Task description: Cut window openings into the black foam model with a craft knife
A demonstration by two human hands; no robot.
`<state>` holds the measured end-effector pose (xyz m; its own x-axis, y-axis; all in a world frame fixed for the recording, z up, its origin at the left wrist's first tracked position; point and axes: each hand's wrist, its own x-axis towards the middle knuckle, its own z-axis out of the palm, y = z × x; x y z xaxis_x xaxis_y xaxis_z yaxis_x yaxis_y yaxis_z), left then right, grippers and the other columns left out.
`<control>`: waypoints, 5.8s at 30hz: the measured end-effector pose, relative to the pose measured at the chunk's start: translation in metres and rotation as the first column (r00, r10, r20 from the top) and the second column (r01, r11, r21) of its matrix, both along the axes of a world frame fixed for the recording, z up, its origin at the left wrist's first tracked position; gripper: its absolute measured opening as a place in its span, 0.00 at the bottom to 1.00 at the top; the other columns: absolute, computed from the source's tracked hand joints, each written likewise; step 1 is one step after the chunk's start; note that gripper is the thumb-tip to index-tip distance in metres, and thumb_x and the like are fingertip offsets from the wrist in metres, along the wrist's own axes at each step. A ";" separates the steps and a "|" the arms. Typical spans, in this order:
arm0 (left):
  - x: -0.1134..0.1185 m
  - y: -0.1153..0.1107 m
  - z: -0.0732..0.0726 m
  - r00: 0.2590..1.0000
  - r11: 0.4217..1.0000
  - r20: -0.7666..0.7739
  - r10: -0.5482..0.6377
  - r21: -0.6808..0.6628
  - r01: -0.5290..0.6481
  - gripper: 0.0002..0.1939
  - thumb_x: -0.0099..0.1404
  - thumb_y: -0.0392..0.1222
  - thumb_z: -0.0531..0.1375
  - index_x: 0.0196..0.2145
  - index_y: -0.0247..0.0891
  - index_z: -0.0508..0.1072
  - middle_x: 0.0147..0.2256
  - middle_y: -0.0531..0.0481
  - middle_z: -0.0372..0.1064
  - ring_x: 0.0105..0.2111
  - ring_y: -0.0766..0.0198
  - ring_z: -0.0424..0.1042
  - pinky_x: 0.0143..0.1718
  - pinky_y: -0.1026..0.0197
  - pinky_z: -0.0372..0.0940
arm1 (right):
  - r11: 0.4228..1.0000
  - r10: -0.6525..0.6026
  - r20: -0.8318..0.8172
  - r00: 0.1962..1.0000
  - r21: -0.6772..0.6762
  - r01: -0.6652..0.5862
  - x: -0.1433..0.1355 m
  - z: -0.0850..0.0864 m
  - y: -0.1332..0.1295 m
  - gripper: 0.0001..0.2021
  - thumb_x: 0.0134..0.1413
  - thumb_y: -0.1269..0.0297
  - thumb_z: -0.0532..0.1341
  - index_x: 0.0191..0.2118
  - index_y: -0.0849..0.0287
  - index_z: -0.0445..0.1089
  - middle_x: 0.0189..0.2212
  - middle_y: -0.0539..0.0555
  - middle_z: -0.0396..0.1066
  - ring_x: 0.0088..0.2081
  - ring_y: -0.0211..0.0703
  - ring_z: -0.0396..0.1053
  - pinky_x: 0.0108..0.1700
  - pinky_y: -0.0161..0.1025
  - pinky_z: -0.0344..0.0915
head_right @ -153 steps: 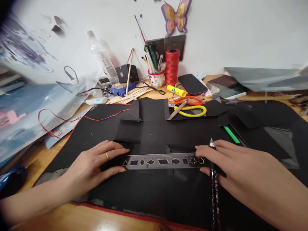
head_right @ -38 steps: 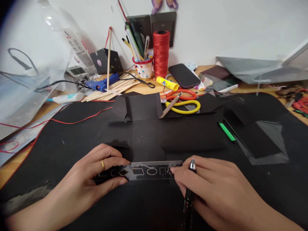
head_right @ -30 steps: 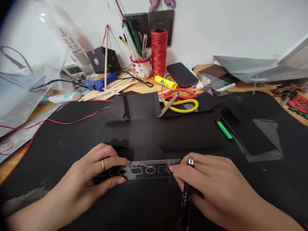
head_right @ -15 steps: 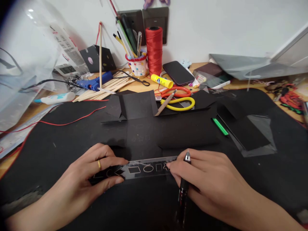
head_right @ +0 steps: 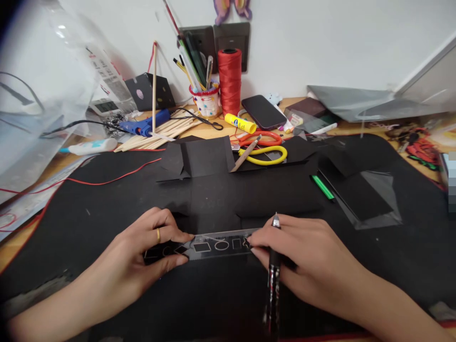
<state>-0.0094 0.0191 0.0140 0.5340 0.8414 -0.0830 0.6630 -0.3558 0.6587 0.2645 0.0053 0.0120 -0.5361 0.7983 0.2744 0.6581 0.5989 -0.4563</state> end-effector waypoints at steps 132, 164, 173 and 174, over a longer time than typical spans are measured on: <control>-0.010 0.000 -0.001 0.887 0.773 -0.403 -0.226 0.481 0.415 0.16 0.68 0.44 0.45 0.39 0.38 0.70 0.36 0.49 0.63 0.35 0.61 0.60 0.28 0.61 0.60 | 0.942 -0.047 -0.081 0.996 -0.335 0.018 -0.089 -0.005 0.022 0.13 0.52 0.64 0.55 0.20 0.58 0.54 0.16 0.44 0.55 0.19 0.30 0.52 0.20 0.30 0.49; -0.010 -0.002 -0.005 0.915 0.803 -0.325 -0.240 0.462 0.375 0.15 0.67 0.43 0.47 0.45 0.38 0.68 0.37 0.47 0.61 0.35 0.62 0.58 0.31 0.62 0.61 | 0.930 -0.126 -0.140 0.982 -0.360 0.068 -0.070 0.003 0.023 0.12 0.51 0.62 0.55 0.20 0.57 0.55 0.16 0.46 0.58 0.19 0.32 0.55 0.20 0.32 0.52; -0.010 -0.001 -0.005 0.908 0.799 -0.342 -0.240 0.461 0.385 0.15 0.67 0.44 0.46 0.44 0.38 0.69 0.37 0.48 0.61 0.35 0.63 0.58 0.30 0.62 0.60 | 0.921 -0.130 -0.165 0.978 -0.386 0.057 -0.082 -0.004 0.021 0.09 0.45 0.70 0.57 0.21 0.57 0.54 0.17 0.43 0.56 0.19 0.29 0.53 0.19 0.29 0.50; -0.010 -0.002 -0.005 0.908 0.799 -0.343 -0.239 0.462 0.385 0.15 0.67 0.44 0.46 0.44 0.38 0.68 0.37 0.48 0.61 0.35 0.63 0.58 0.30 0.62 0.60 | 0.921 -0.122 -0.153 0.981 -0.385 0.055 -0.082 -0.005 0.021 0.09 0.45 0.70 0.57 0.21 0.57 0.54 0.17 0.44 0.56 0.19 0.29 0.53 0.19 0.29 0.50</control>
<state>-0.0198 0.0176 0.0092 0.7950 0.5908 0.1374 0.5734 -0.8059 0.1472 0.1822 0.0266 0.0072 -0.4309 0.9021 0.0241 0.5926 0.3030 -0.7464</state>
